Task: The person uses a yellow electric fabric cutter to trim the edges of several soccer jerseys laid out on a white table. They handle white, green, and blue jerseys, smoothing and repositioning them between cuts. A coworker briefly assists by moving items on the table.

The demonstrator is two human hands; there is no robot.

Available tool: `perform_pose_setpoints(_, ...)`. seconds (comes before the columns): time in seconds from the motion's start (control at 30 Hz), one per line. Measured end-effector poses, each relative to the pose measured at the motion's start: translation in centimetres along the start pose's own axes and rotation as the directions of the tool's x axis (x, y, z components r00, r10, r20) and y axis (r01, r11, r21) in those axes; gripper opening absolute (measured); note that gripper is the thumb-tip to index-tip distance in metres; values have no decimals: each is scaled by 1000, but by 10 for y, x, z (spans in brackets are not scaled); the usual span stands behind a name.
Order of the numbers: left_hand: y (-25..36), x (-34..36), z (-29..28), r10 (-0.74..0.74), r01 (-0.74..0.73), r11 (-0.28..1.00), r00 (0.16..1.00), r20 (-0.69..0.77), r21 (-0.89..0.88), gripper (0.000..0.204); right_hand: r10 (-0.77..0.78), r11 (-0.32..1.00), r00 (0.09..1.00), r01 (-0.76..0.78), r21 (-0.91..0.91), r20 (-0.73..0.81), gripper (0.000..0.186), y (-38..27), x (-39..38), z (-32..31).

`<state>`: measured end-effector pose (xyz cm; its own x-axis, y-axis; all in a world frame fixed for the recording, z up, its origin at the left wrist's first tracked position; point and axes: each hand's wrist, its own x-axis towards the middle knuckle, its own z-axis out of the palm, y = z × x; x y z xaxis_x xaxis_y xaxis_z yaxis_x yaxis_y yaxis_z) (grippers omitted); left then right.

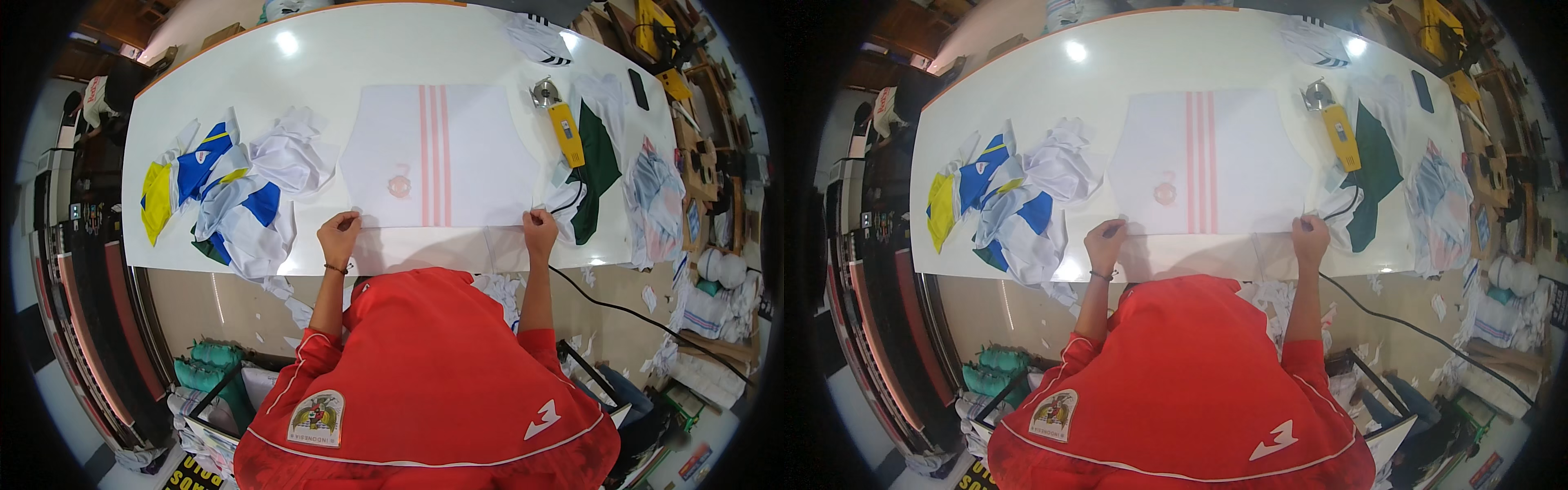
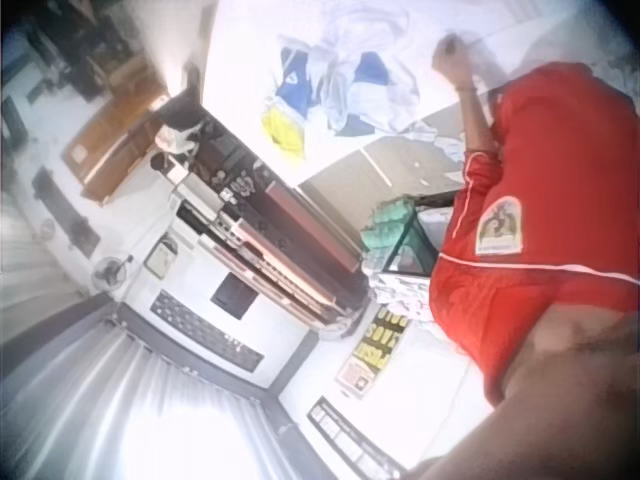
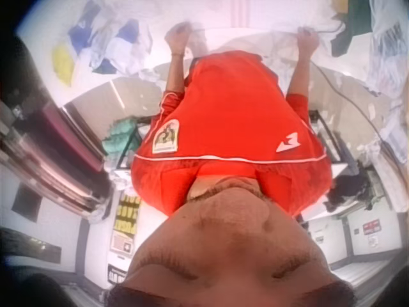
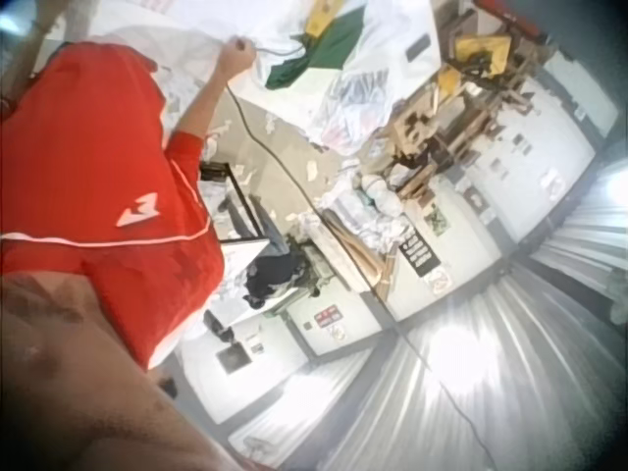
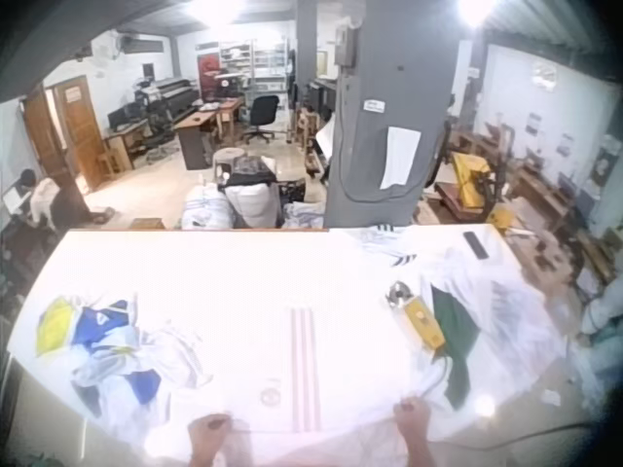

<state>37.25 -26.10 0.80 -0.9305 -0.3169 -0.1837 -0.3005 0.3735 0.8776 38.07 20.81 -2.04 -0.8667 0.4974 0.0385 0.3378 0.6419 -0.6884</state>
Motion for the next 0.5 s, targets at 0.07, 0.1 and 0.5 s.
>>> perform_pose_setpoints(0.07, -2, -1, -1, -3, 4, 1000, 1000, 17, -9, 17, -11, 1000, 1000, 12, -11, 17, 23, 4, 2, 1)
perform_pose_setpoints(0.1, -4, -2, 0, -7, 8, 1000, 1000, 26, -29, 17, -25, 999, 1000, 26, -38, 15, 23, 6, 2, 1)
perform_pose_setpoints(0.5, 7, 18, -11, 111, -160, 911, 983, 147, 379, 31, 84, 900, 996, -92, -427, -37, 32, -39, 8, 19)
